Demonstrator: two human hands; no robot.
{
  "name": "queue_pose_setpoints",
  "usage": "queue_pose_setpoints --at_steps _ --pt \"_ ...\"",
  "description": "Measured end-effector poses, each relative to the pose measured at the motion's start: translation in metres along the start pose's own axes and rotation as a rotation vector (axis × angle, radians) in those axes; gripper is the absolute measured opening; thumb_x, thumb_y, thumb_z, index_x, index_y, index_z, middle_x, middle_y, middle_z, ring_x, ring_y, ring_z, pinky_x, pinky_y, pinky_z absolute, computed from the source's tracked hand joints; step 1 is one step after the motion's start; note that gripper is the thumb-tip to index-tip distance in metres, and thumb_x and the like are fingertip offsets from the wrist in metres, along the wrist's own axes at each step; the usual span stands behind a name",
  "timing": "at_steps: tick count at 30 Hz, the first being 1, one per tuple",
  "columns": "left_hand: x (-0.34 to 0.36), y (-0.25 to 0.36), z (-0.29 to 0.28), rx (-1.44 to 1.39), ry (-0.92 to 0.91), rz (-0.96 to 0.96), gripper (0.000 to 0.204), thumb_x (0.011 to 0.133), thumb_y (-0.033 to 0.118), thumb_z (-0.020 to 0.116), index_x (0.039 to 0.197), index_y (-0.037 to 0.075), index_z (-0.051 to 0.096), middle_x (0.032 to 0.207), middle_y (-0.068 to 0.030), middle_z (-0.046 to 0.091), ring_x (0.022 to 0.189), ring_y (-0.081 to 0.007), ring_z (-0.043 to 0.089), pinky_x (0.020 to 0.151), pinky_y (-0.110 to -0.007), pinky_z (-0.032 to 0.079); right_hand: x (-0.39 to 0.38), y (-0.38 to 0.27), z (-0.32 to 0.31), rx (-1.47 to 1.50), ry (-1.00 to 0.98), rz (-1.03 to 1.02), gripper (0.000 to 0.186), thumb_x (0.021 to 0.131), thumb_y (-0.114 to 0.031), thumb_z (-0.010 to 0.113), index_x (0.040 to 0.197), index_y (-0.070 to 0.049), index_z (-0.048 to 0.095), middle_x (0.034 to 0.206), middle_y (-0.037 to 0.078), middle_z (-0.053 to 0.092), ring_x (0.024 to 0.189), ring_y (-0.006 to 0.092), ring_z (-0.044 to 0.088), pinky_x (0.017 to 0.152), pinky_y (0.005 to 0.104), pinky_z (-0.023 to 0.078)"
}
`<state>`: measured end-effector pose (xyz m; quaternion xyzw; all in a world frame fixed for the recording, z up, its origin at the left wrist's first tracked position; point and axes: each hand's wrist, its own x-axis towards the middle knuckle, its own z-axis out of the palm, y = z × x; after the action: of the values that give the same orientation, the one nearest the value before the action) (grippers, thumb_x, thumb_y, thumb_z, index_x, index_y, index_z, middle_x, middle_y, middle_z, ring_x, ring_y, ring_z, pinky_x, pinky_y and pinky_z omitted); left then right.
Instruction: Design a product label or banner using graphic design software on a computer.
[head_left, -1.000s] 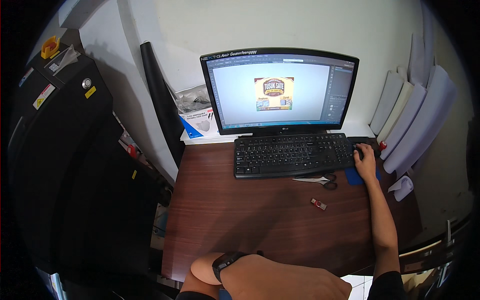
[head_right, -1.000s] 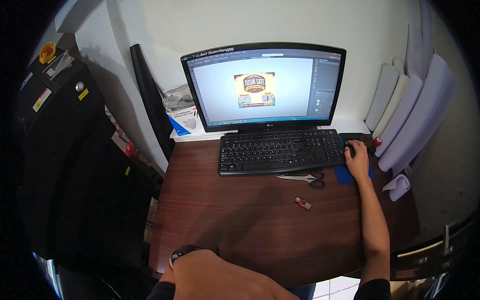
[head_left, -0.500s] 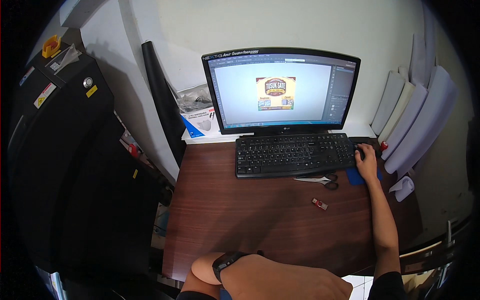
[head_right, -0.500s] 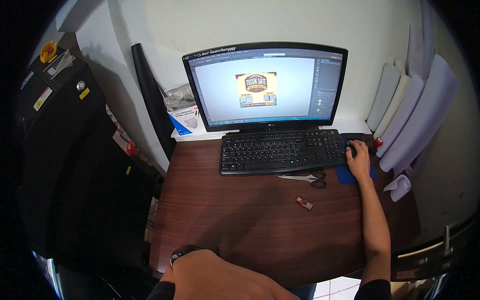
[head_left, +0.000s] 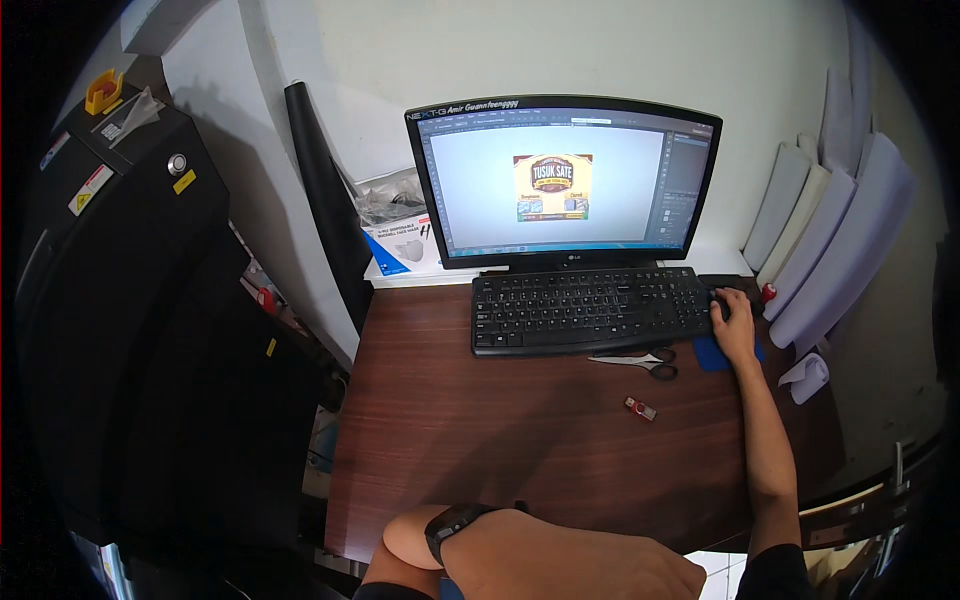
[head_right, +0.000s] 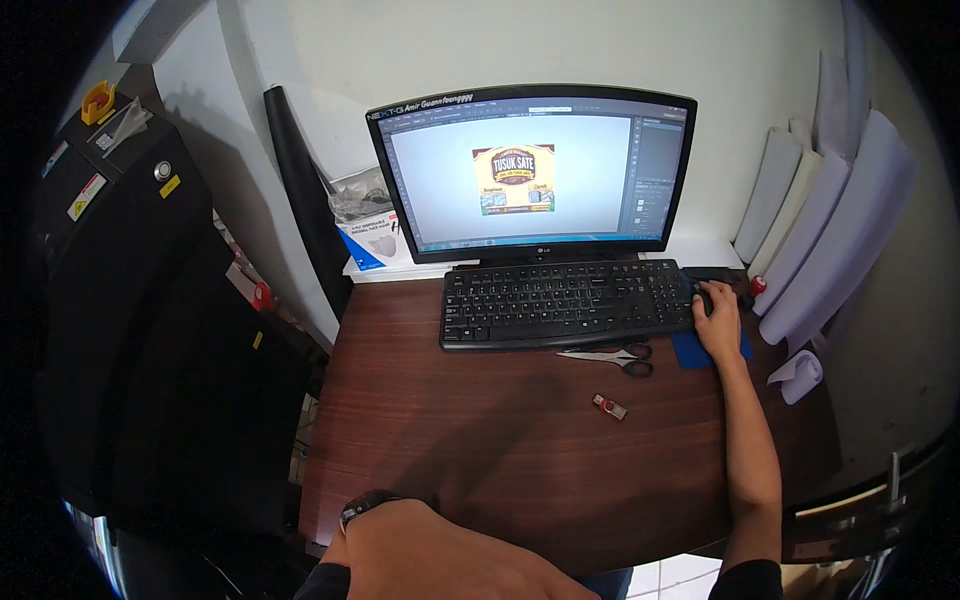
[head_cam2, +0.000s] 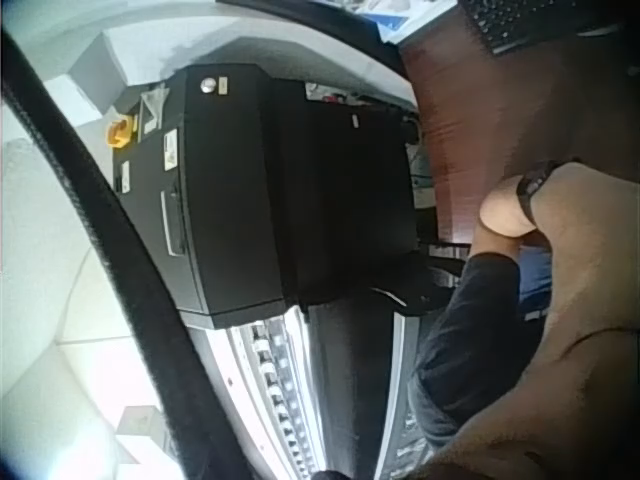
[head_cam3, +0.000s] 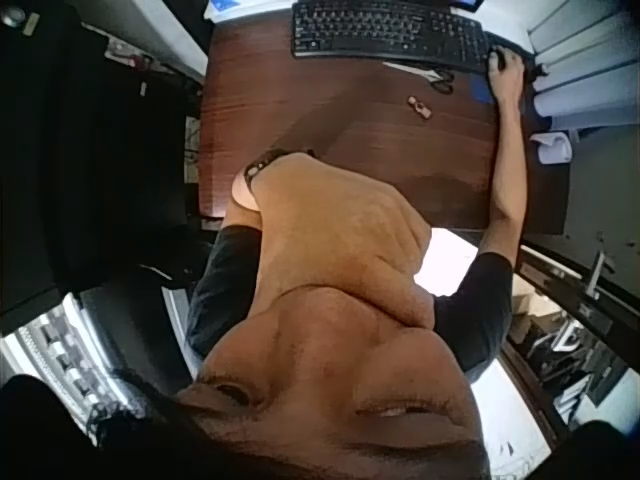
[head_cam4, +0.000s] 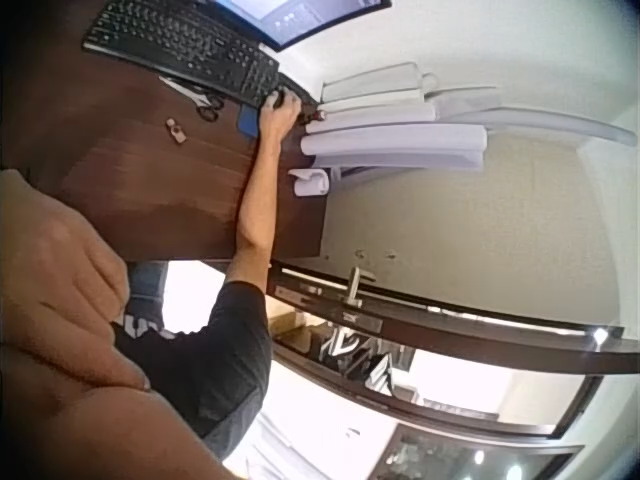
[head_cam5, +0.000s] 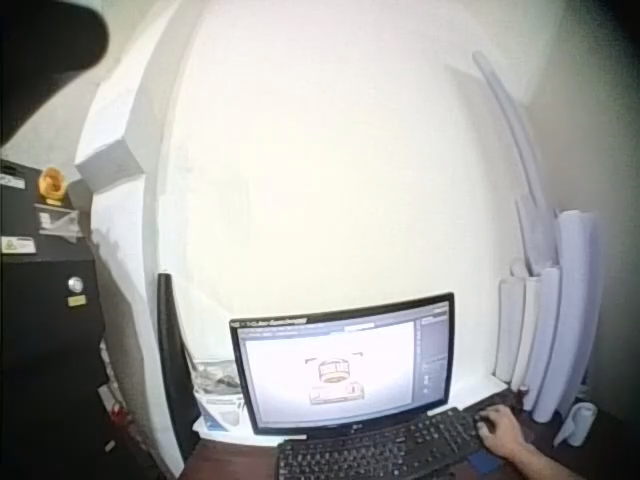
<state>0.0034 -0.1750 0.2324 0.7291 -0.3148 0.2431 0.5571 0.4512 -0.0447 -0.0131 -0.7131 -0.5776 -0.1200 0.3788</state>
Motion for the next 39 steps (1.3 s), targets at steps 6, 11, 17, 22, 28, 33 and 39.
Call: queue_pose_setpoints --at_steps 6,11,17,22,28,33,39 --pt "-0.001 -0.001 0.0 -0.012 0.011 0.003 0.074 0.07 0.065 0.079 0.11 0.004 0.067 0.074 -0.0113 0.067 0.068 -0.034 0.067 0.071 -0.04 0.053 0.0 0.0 0.0 -0.004 0.0 0.005 0.032 0.094 -0.018 0.066 0.122 -0.002 0.07 0.129 0.018 0.064 0.124 0.0368 0.059 0.108 0.0429 0.046" --pt "-0.006 -0.007 0.013 -0.009 0.152 0.078 0.074 0.069 0.064 0.079 0.109 0.004 0.067 0.074 -0.0114 0.068 0.068 -0.0337 0.067 0.071 -0.039 0.053 0.001 0.0 0.0 -0.01 -0.004 0.014 0.032 0.094 -0.018 0.066 0.122 -0.002 0.07 0.129 0.018 0.064 0.125 0.0367 0.059 0.108 0.0428 0.046" --pt "0.0 0.0 -0.003 -0.016 0.0 -0.01 0.073 0.07 0.064 0.078 0.109 0.004 0.066 0.074 -0.0116 0.068 0.068 -0.0336 0.068 0.071 -0.039 0.053 0.0 -0.001 0.0 -0.003 -0.001 0.01 0.032 0.095 -0.018 0.066 0.122 -0.002 0.07 0.129 0.018 0.064 0.125 0.0367 0.059 0.108 0.0428 0.046" --pt "-0.009 -0.011 0.016 0.007 0.14 0.079 0.076 0.07 0.067 0.078 0.11 0.004 0.066 0.074 -0.0121 0.068 0.069 -0.0341 0.068 0.073 -0.04 0.053 0.0 0.001 -0.001 -0.02 0.001 -0.003 0.031 0.095 -0.017 0.067 0.123 -0.003 0.069 0.129 0.018 0.064 0.124 0.0364 0.06 0.107 0.0416 0.047" --pt "-0.002 -0.005 -0.011 0.045 -0.05 0.027 0.077 0.071 0.068 0.077 0.112 0.003 0.066 0.074 -0.0125 0.068 0.07 -0.0344 0.069 0.074 -0.04 0.054 0.0 -0.001 -0.001 -0.022 -0.003 0.003 0.032 0.095 -0.018 0.066 0.122 -0.002 0.07 0.128 0.018 0.064 0.124 0.0368 0.059 0.108 0.0434 0.046" --pt "-0.002 0.0 0.0 -0.003 -0.02 -0.009 0.078 0.069 0.068 0.078 0.112 0.003 0.066 0.075 -0.0123 0.068 0.07 -0.0342 0.069 0.074 -0.04 0.054 0.0 -0.003 -0.001 -0.017 -0.007 0.005 0.032 0.094 -0.018 0.067 0.123 -0.002 0.07 0.128 0.018 0.064 0.124 0.0367 0.059 0.108 0.043 0.046" --pt "-0.002 -0.001 0.003 -0.017 0.005 -0.007 0.078 0.067 0.067 0.08 0.112 0.004 0.066 0.075 -0.0115 0.068 0.07 -0.0337 0.068 0.073 -0.039 0.054 0.0 0.0 -0.001 -0.015 -0.004 0.003 0.031 0.095 -0.017 0.067 0.122 -0.002 0.07 0.129 0.018 0.064 0.124 0.0369 0.059 0.108 0.0426 0.046"
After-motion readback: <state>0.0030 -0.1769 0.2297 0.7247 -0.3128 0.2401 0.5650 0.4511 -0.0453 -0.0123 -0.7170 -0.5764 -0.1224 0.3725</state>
